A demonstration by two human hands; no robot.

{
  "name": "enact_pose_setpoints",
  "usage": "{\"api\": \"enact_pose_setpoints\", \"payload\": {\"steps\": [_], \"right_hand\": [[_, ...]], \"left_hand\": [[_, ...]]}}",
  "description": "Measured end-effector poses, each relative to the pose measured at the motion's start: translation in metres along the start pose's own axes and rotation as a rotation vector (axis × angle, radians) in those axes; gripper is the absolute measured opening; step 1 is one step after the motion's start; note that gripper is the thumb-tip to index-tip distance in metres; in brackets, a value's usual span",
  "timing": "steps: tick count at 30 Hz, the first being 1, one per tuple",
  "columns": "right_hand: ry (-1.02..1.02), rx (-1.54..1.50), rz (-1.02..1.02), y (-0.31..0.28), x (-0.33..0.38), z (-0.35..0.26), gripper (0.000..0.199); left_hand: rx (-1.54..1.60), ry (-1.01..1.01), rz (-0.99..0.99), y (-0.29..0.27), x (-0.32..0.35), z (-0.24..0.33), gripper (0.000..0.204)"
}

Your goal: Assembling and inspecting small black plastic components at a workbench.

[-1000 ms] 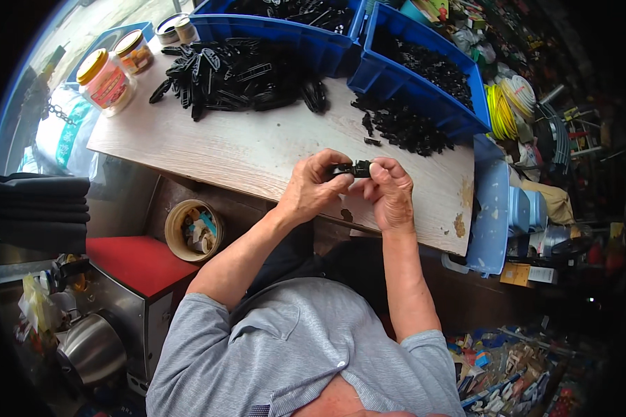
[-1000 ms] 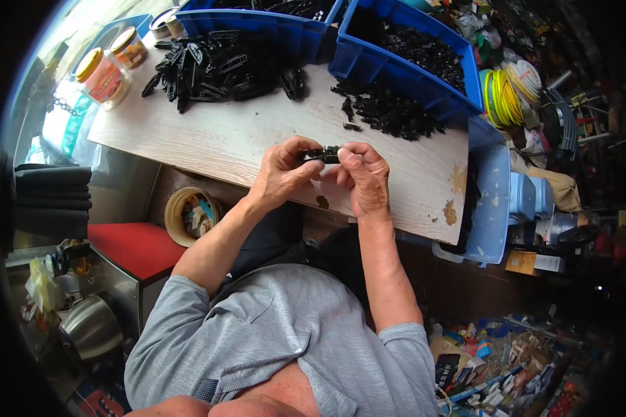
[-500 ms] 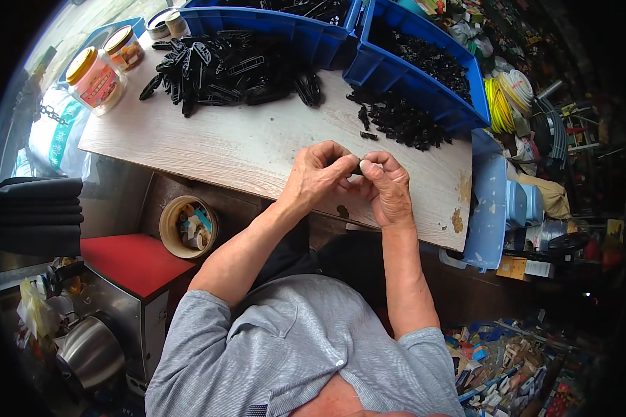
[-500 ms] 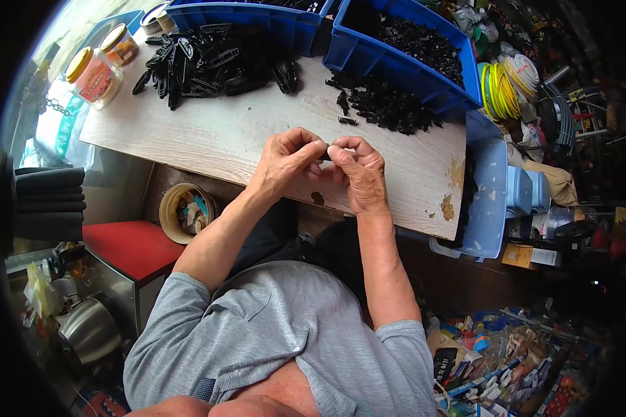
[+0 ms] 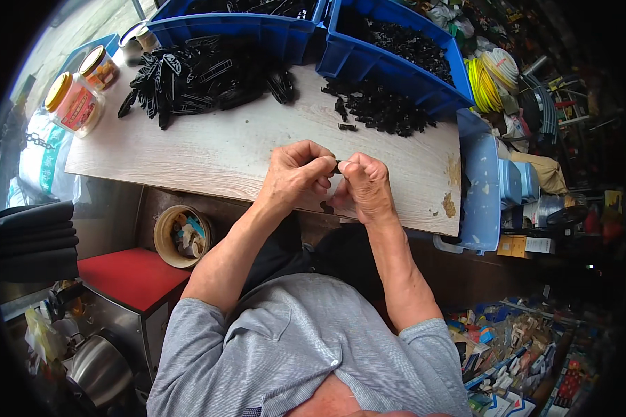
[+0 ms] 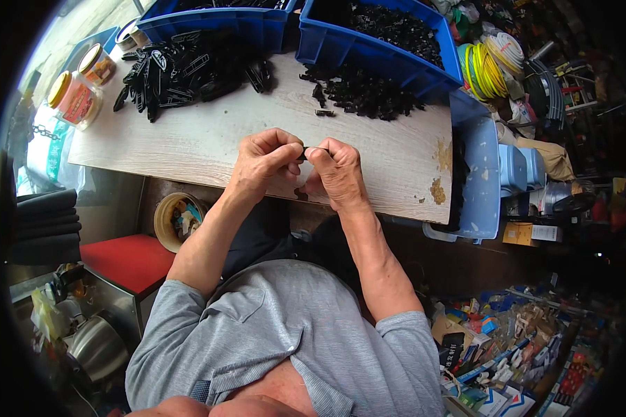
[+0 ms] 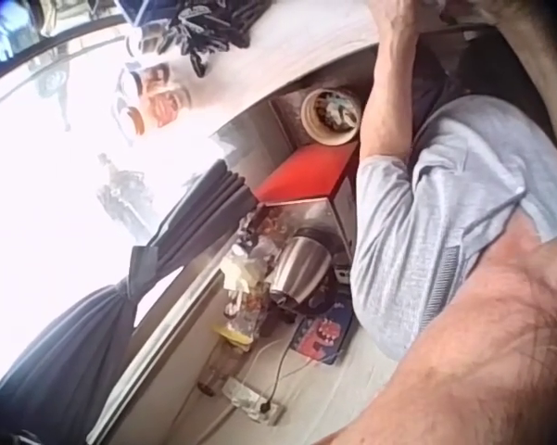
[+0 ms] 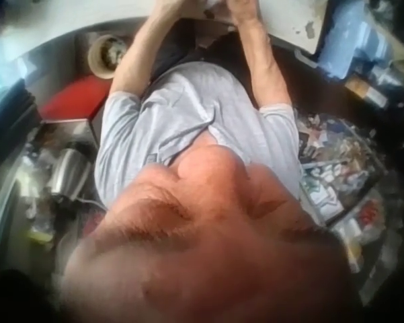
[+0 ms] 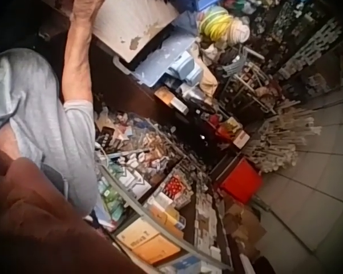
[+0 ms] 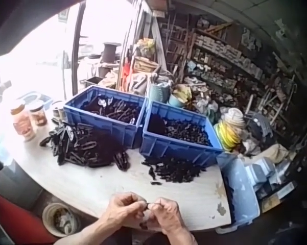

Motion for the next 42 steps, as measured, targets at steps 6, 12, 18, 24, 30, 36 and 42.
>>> {"api": "enact_pose_setpoints", "payload": {"steps": [6, 12, 18, 24, 30, 36, 42], "right_hand": [[-0.049, -0.158, 0.119, -0.045, 0.012, 0.007, 0.030], [-0.079, -0.277, 0.709, -0.164, 0.052, -0.011, 0.032], [-0.090, -0.240, 0.884, -0.204, 0.078, -0.019, 0.035], [-0.059, -0.175, 0.450, -0.130, 0.035, -0.004, 0.035], [-0.054, -0.183, 0.117, -0.059, 0.005, 0.000, 0.035], [-0.019, -0.108, 0.042, -0.039, -0.004, 0.003, 0.023], [-0.041, -0.095, 0.057, -0.038, -0.004, 0.003, 0.023]], "left_hand": [[-0.681, 0.357, 0.102, 0.004, -0.033, 0.041, 0.022], [-1.513, 0.641, 0.051, 0.043, -0.077, 0.035, 0.015], [-1.384, 0.765, 0.068, 0.044, -0.061, 0.041, 0.015], [-1.092, 0.955, 0.132, 0.049, -0.006, 0.063, 0.023], [-0.986, 0.990, 0.132, 0.048, 0.020, 0.060, 0.028], [-0.963, 0.888, 0.005, 0.054, 0.017, 0.051, 0.026], [-0.937, 0.823, -0.030, 0.048, 0.013, 0.052, 0.025]]}}
Point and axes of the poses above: each hand's wrist, its own x-axis away from the middle knuckle, its own y-axis out of the palm, z = x × y, the point moved 10 cm from there along -x, towards the middle knuckle, and after that the axes turned 6 degrees about -z, right-handed, at the moved point
